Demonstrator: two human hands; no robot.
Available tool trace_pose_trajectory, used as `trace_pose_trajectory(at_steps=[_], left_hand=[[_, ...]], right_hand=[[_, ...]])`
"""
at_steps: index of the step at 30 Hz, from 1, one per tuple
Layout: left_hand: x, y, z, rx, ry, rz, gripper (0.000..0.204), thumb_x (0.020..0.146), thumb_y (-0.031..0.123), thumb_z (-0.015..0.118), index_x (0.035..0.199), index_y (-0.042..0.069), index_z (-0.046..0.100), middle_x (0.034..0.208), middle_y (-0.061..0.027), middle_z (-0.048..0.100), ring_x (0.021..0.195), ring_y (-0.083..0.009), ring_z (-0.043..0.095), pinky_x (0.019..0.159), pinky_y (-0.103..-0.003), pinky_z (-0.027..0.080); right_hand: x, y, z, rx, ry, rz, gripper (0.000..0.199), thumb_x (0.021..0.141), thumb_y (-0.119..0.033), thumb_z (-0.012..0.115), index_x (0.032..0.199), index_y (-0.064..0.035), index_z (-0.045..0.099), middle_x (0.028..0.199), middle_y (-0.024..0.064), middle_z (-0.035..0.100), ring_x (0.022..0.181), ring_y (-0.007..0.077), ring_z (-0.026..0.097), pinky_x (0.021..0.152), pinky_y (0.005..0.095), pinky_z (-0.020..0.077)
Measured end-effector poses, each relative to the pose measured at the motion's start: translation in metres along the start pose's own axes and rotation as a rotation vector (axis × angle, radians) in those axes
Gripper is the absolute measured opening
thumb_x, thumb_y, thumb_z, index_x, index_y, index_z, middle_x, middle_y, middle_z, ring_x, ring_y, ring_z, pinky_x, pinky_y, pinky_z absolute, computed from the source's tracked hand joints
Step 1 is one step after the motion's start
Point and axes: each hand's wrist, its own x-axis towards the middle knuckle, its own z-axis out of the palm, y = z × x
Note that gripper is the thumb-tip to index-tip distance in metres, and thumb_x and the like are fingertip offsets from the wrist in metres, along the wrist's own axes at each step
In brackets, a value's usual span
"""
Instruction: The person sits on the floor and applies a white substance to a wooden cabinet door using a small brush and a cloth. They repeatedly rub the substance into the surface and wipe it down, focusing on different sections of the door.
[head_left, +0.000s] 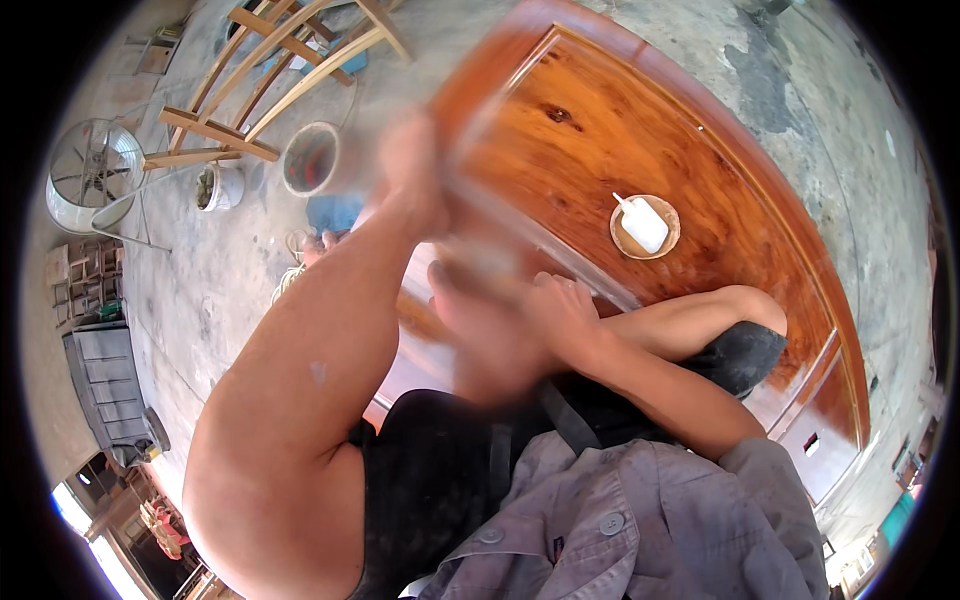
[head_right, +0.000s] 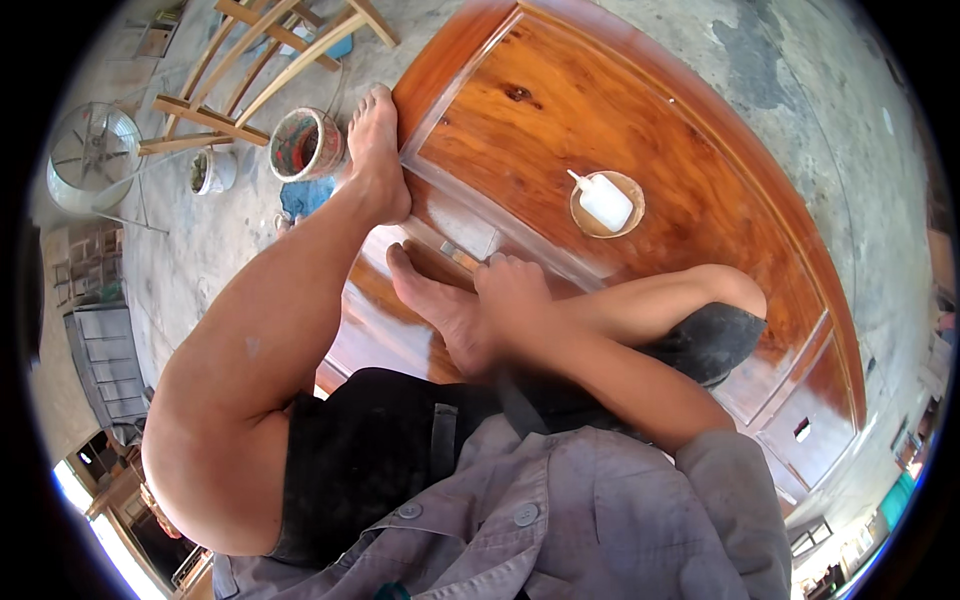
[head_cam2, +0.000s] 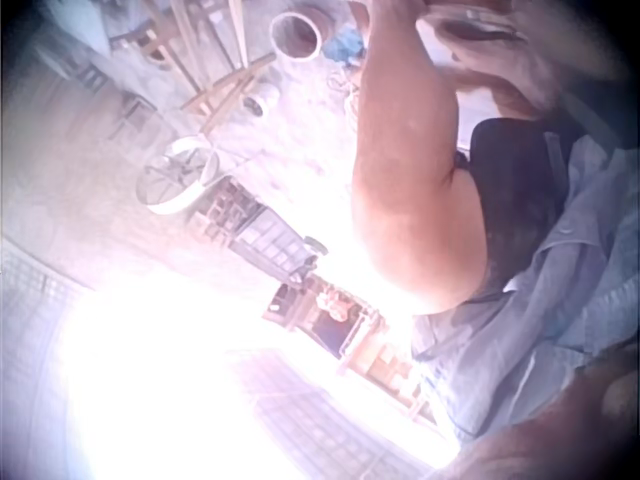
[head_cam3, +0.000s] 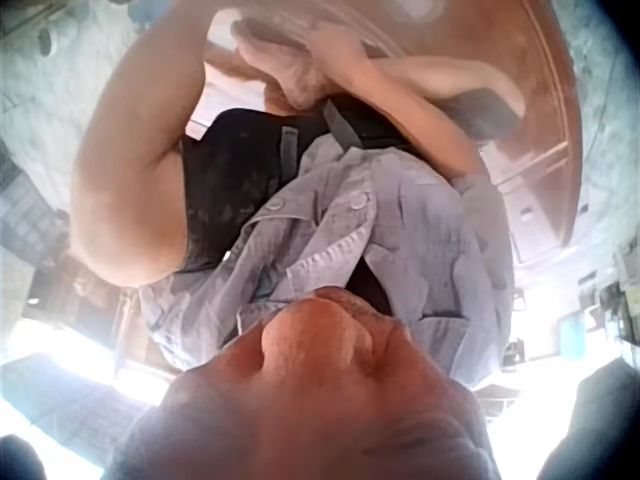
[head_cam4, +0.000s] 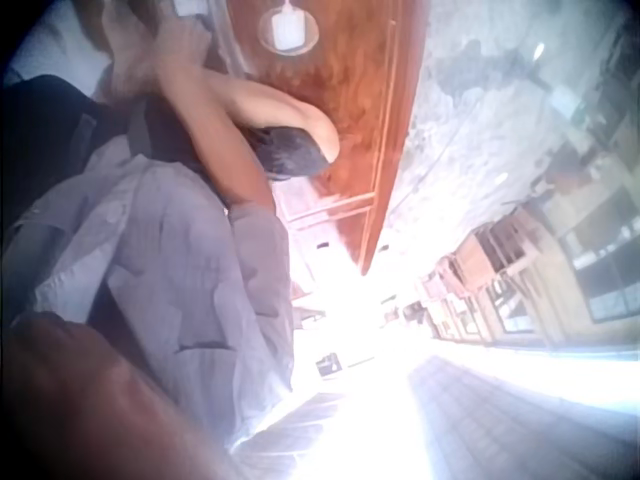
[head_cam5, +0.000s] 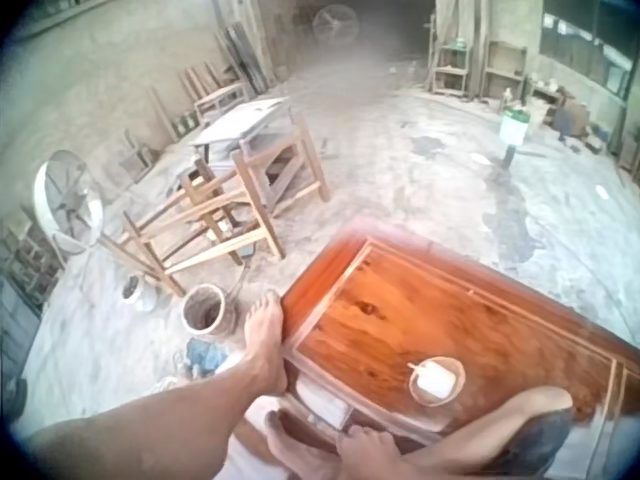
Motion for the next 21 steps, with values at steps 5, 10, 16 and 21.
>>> trace_pose_trajectory(at_steps=[5,10,16,21], left_hand=[[-0.041,0.032,-0.015,-0.885,0.003,-0.194,0.039,0.094,0.036,0.056,0.127,0.016,0.058,0.122,-0.0096,0.056,0.112,-0.0236,0.050,0.099,-0.042,0.041],[-0.019,-0.002,-0.005,-0.651,0.163,-0.040,0.047,0.082,0.035,0.071,0.123,0.013,0.061,0.114,-0.0126,0.061,0.106,-0.0258,0.059,0.098,-0.039,0.048],[0.029,-0.040,0.028,0.127,0.422,0.218,0.070,0.063,0.025,0.091,0.122,0.007,0.058,0.118,-0.0163,0.064,0.117,-0.0304,0.061,0.105,-0.038,0.047],[0.026,-0.030,0.031,0.525,0.611,0.302,0.074,0.061,0.018,0.091,0.124,0.001,0.055,0.124,-0.0189,0.065,0.125,-0.0337,0.060,0.110,-0.039,0.047]], right_hand=[[-0.010,-0.039,-0.081,-0.185,-0.001,-0.063,0.012,0.090,-0.011,0.063,0.098,-0.0059,0.071,0.093,0.0150,0.072,0.092,0.0290,0.075,0.072,0.0445,0.0589],[-0.006,-0.044,-0.078,-0.270,0.147,-0.197,0.013,0.090,-0.010,0.064,0.098,-0.0017,0.068,0.090,0.0127,0.071,0.085,0.0274,0.075,0.069,0.0413,0.0597],[0.002,-0.029,-0.052,-0.180,0.137,-0.224,0.034,0.088,-0.005,0.063,0.122,-0.0044,0.062,0.102,0.0148,0.065,0.098,0.0333,0.070,0.078,0.0446,0.0587],[0.024,0.009,-0.004,0.006,-0.013,-0.151,0.064,0.085,0.001,0.063,0.147,-0.0102,0.054,0.115,0.0182,0.057,0.114,0.0383,0.061,0.088,0.0492,0.0553]])
